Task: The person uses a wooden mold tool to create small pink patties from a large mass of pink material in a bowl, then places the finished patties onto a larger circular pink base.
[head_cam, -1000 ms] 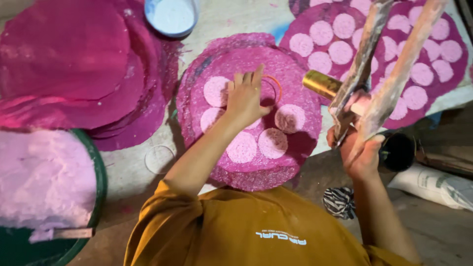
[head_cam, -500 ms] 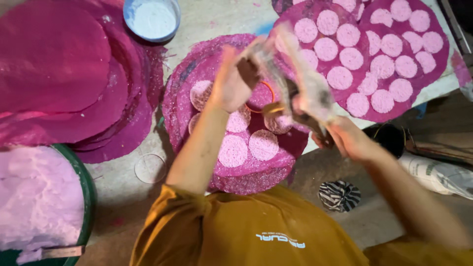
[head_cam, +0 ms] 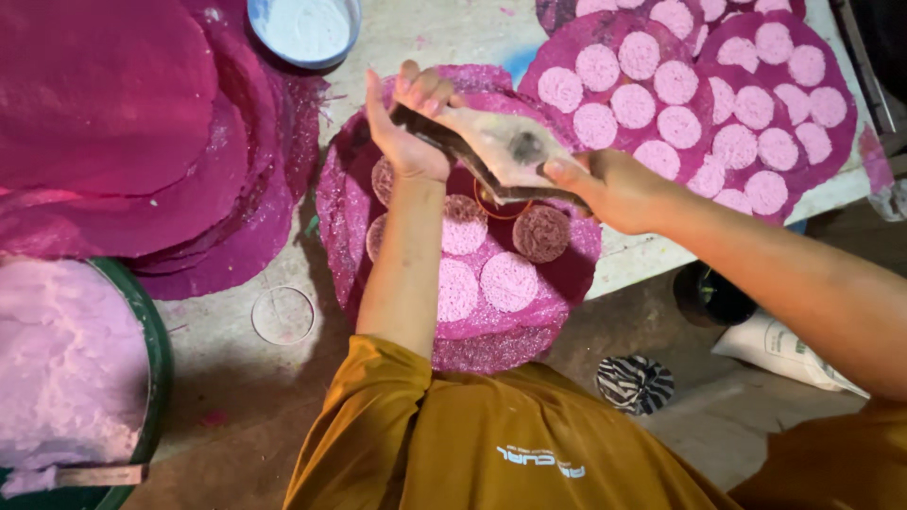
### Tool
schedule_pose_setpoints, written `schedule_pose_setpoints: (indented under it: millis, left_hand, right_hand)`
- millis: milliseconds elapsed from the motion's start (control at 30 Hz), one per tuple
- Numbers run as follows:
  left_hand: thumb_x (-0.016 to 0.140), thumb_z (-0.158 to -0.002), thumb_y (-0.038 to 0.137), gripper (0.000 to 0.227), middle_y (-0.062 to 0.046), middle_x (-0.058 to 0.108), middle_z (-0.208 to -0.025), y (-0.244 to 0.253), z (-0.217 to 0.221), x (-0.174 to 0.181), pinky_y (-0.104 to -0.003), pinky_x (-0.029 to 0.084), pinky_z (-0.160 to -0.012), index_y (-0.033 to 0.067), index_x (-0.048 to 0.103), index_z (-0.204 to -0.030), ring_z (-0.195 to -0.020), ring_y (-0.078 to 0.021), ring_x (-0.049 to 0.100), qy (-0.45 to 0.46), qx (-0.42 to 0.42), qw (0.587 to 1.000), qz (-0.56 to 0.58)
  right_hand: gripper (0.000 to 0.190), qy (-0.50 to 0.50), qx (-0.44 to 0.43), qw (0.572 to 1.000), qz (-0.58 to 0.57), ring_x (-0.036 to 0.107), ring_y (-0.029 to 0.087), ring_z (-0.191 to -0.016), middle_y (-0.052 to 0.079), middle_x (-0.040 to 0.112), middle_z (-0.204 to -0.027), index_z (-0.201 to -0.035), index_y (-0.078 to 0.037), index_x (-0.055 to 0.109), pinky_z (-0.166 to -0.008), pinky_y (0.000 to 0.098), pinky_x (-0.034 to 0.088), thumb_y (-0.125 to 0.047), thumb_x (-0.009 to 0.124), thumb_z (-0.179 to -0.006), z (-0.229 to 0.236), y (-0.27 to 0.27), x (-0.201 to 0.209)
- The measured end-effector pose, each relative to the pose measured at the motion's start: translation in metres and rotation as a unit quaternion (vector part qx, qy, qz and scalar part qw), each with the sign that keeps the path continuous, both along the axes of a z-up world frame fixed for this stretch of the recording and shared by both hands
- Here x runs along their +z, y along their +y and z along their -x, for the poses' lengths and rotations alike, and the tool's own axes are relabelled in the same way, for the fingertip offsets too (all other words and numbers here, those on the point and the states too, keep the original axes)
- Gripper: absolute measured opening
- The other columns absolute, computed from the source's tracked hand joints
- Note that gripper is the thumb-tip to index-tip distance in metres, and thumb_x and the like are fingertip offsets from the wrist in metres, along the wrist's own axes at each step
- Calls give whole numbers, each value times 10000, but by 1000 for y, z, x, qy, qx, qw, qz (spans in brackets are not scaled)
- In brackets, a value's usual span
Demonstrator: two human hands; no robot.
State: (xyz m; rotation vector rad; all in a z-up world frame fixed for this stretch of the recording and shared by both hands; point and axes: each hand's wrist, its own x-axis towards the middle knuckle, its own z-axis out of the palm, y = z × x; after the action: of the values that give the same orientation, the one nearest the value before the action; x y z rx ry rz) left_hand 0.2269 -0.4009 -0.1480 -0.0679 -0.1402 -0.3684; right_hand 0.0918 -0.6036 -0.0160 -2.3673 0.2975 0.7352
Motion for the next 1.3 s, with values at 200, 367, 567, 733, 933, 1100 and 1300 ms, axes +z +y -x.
schedule_pose_setpoints:
  millis: [200,367,567,733,933,1100,1300]
  left_hand:
    - [501,-1003,520,386,45,389,-702,-13,14,-13,-362,453,-768,173,470,-835,-668,-134,431,58,1,998,-8]
    - [479,-993,482,371,48,361,-660,-39,9,-14,-339,421,-709,177,435,-787,-627,-134,396,95,-5,995,-2]
    - [419,-989,472,374,49,325,-631,-32,-17,-6,-349,398,-666,170,409,-768,-579,-138,353,28,17,998,-46]
    - [409,-985,458,389,50,312,-598,-9,-22,-7,-347,380,-610,161,394,-735,-544,-130,333,22,32,996,-76]
    - [402,-969,422,359,49,348,-559,-27,-1,-7,-306,333,-505,183,396,-701,-495,-120,345,163,14,985,-58]
    - [379,-928,422,361,39,323,-529,-42,-16,2,-331,349,-526,165,394,-676,-469,-140,322,190,38,978,-77]
    - [380,-905,471,386,49,321,-510,-38,-24,6,-312,297,-482,176,406,-657,-436,-121,296,178,40,976,-120]
  right_hand:
    - [804,81,-13,994,67,655,284,-585,156,637,-631,-931,-3,727,-583,450,530,-728,379,-941,3,-6,5]
    - [783,21,11,989,148,683,335,-650,182,668,-667,-974,-5,742,-664,481,535,-709,400,-970,3,-15,13]
    - [714,-80,20,987,139,707,353,-732,198,705,-753,-1155,-52,715,-706,503,537,-665,387,-995,0,-7,-6]
    - [701,-125,28,989,68,689,382,-748,233,692,-780,-1215,-38,721,-728,508,521,-630,410,-1005,2,5,-23]
    - [699,29,0,992,126,707,391,-717,248,696,-735,-1004,-10,739,-725,519,533,-619,398,-1039,1,-3,-5]
    - [667,-49,8,983,177,691,399,-726,222,685,-738,-982,-55,729,-721,535,523,-628,389,-1022,-3,-6,3]
    - [663,-104,17,985,140,689,432,-793,249,701,-808,-1060,-74,749,-740,533,520,-633,394,-1022,-3,-11,-12]
